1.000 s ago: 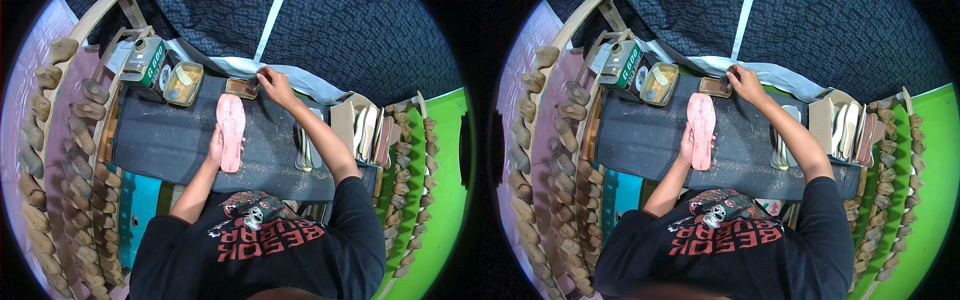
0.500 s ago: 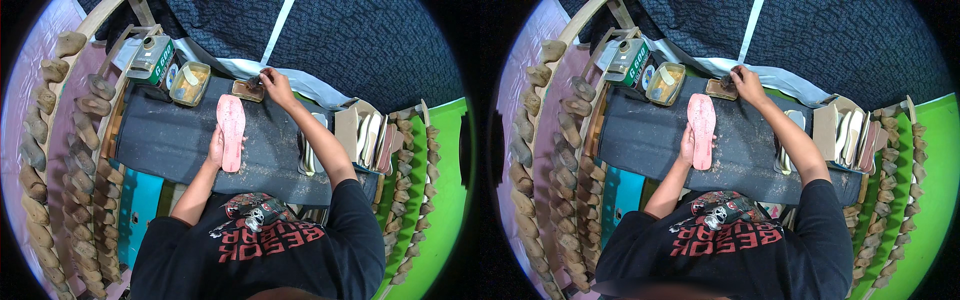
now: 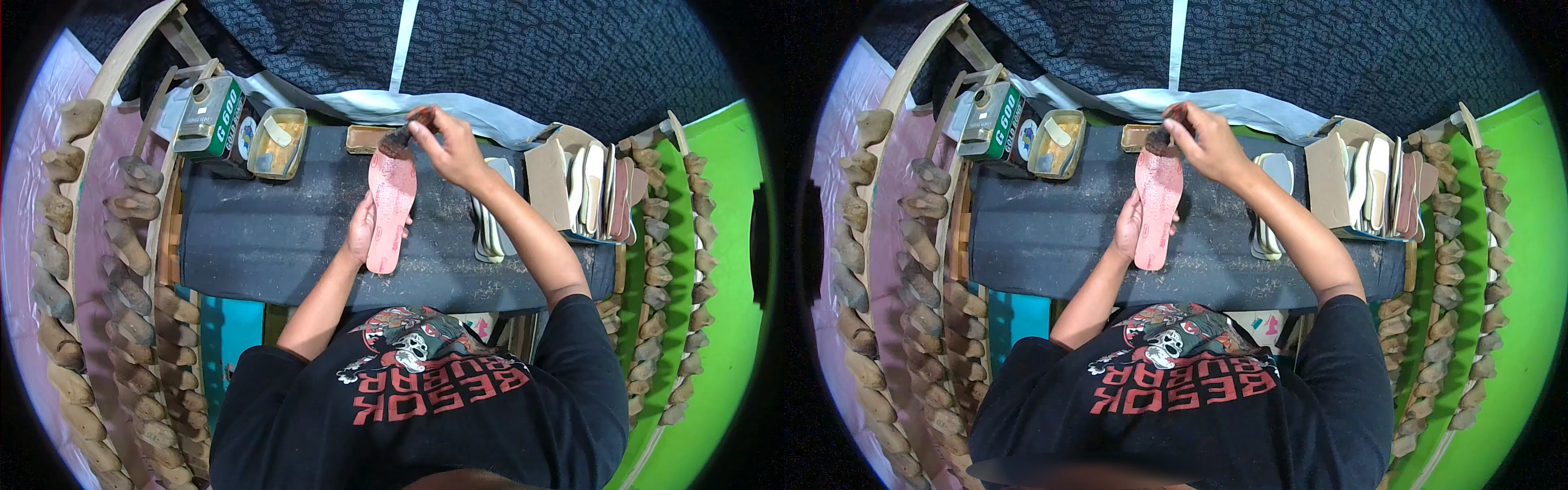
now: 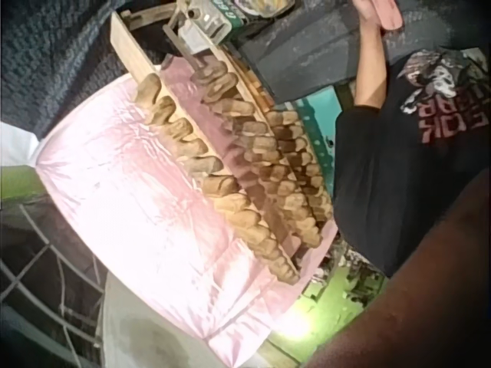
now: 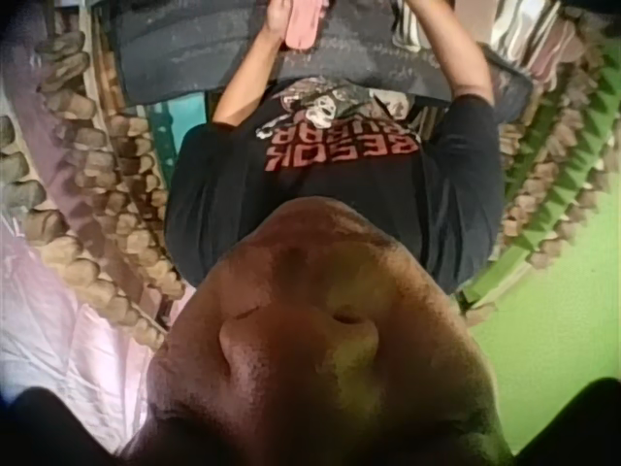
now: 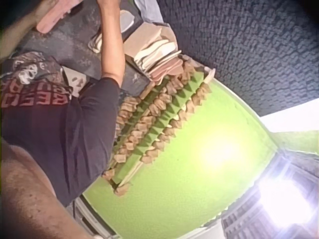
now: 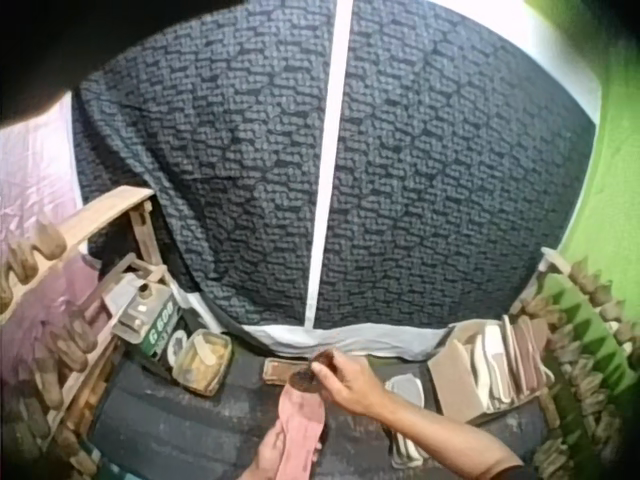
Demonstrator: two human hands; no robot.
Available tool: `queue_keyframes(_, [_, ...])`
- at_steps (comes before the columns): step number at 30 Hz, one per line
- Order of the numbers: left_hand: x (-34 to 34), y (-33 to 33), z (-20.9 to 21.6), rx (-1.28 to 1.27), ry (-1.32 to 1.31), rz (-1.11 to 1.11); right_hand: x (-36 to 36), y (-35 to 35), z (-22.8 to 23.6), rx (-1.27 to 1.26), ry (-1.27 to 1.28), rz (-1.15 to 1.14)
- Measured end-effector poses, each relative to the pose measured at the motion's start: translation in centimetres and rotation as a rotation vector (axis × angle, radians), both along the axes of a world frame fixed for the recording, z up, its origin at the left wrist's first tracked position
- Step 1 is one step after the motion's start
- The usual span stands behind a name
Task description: Applying glue to shoe soles and insoles using a brush at a workbench in a shoe manufacturing facility.
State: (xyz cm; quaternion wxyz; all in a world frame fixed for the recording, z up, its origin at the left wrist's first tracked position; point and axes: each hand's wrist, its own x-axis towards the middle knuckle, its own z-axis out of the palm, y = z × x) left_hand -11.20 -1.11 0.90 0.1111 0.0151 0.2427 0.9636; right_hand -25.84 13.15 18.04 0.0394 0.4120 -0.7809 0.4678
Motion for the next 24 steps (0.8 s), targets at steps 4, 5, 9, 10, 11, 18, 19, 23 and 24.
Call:
queue_keyframes(4, [0.1,-0.1,0.5,0.08,-0.024,-0.016,4.0,0.2,-0.6,0.056,0.169,0.182])
queue_keyframes(5, [0.3,-0.3,0.8,0.081,-0.057,0.033,5.2,0.2,-0.9,0.059,0.174,0.241])
queue_keyframes(9, [0.6,-1.2,1.5,-0.002,-0.121,0.162,8.7,0.3,-1.5,0.077,0.095,0.407])
queue_keyframes(10, [0.9,-1.2,1.9,0.088,-0.179,0.152,8.4,0.2,-1.4,0.112,0.096,0.387])
queue_keyframes(11, [0.9,-1.4,1.4,0.091,-0.179,0.157,7.7,0.1,-1.2,0.146,0.097,0.367])
queue_keyframes(18, [1.6,-0.2,-0.2,0.017,-0.015,0.014,2.2,-1.6,0.5,0.025,0.249,0.082])
queue_keyframes(19, [1.7,-0.3,-0.3,0.028,-0.01,0.005,2.7,-1.7,0.4,0.026,0.25,0.088])
queue_keyframes(23, [2.1,-1.4,-0.5,0.106,-0.067,0.038,6.9,-0.9,-0.8,0.005,0.327,0.357])
queue_keyframes(24, [2.2,-1.4,1.3,0.103,-0.114,0.071,7.9,-0.3,-1.1,0.057,0.229,0.4])
